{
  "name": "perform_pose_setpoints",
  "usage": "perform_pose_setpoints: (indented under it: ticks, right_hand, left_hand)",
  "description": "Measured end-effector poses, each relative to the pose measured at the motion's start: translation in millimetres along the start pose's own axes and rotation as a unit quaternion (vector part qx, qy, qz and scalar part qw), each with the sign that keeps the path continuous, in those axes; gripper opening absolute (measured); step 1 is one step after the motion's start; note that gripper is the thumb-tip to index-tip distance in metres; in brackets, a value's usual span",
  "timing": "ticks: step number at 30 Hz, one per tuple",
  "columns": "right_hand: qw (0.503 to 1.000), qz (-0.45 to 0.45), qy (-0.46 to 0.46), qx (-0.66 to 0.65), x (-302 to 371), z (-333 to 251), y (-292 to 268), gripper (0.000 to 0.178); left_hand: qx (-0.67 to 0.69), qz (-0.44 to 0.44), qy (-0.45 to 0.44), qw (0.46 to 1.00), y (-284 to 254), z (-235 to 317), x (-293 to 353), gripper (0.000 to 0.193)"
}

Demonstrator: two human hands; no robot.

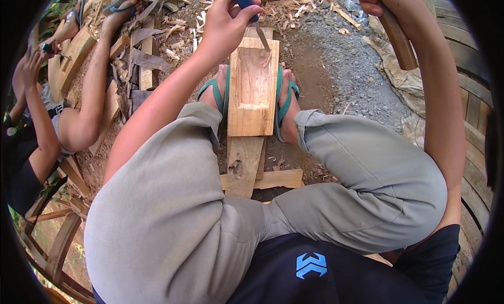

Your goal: The person carves a rectangular cavity into a piece of wood using a chisel and a hammer, periodically clearing wood shavings by hand.

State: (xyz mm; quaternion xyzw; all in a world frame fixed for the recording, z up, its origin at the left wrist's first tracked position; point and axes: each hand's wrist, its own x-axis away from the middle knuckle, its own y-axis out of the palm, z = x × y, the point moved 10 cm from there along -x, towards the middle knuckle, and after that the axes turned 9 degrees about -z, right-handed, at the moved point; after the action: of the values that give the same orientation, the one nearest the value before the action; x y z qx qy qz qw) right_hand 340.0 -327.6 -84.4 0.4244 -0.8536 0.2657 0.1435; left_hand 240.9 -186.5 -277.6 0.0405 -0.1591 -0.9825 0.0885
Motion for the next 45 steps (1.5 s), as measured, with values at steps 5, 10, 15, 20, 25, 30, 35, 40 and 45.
perform_pose_setpoints:
  ticks: [5, 10, 15, 20, 25, 30, 35, 40, 45]
  right_hand:
    - [0.999, -0.014, -0.011, 0.041, 4, 4, 2, 0.021]
    - [0.998, 0.02, 0.014, 0.066, 17, -2, 9, 0.019]
    - [0.999, -0.015, -0.001, 0.042, 6, 12, 5, 0.02]
    - [0.999, 0.001, 0.014, 0.044, 13, 16, -6, 0.02]
    - [0.999, -0.011, 0.019, 0.038, 9, 21, -2, 0.02]
    - [0.998, -0.002, 0.034, 0.051, 13, 23, -2, 0.019]
    - [0.997, -0.003, 0.046, 0.057, 14, 23, 1, 0.017]
    - [0.997, -0.009, 0.034, 0.068, 6, 21, 8, 0.018]
    - [0.998, -0.02, 0.027, 0.06, 13, 22, 6, 0.018]
  left_hand:
    - [-0.039, -0.007, -0.005, 0.999, 8, 4, -6, 0.026]
    - [-0.011, -0.037, 0.01, 0.999, 13, 1, -13, 0.027]
    - [-0.001, -0.001, 0.003, 1.0, -6, -11, -6, 0.028]
    - [-0.028, 0.008, 0.007, 1.0, -5, -17, -10, 0.024]
    - [0.001, 0.052, -0.012, 0.999, -18, -18, -4, 0.022]
    - [-0.054, 0.028, -0.003, 0.998, -20, -20, -10, 0.024]
    - [-0.013, 0.043, 0.032, 0.998, -23, -17, -10, 0.028]
    - [-0.007, 0.035, 0.036, 0.999, -28, -14, -5, 0.029]
    - [-0.01, 0.048, 0.015, 0.999, -21, -19, -7, 0.029]
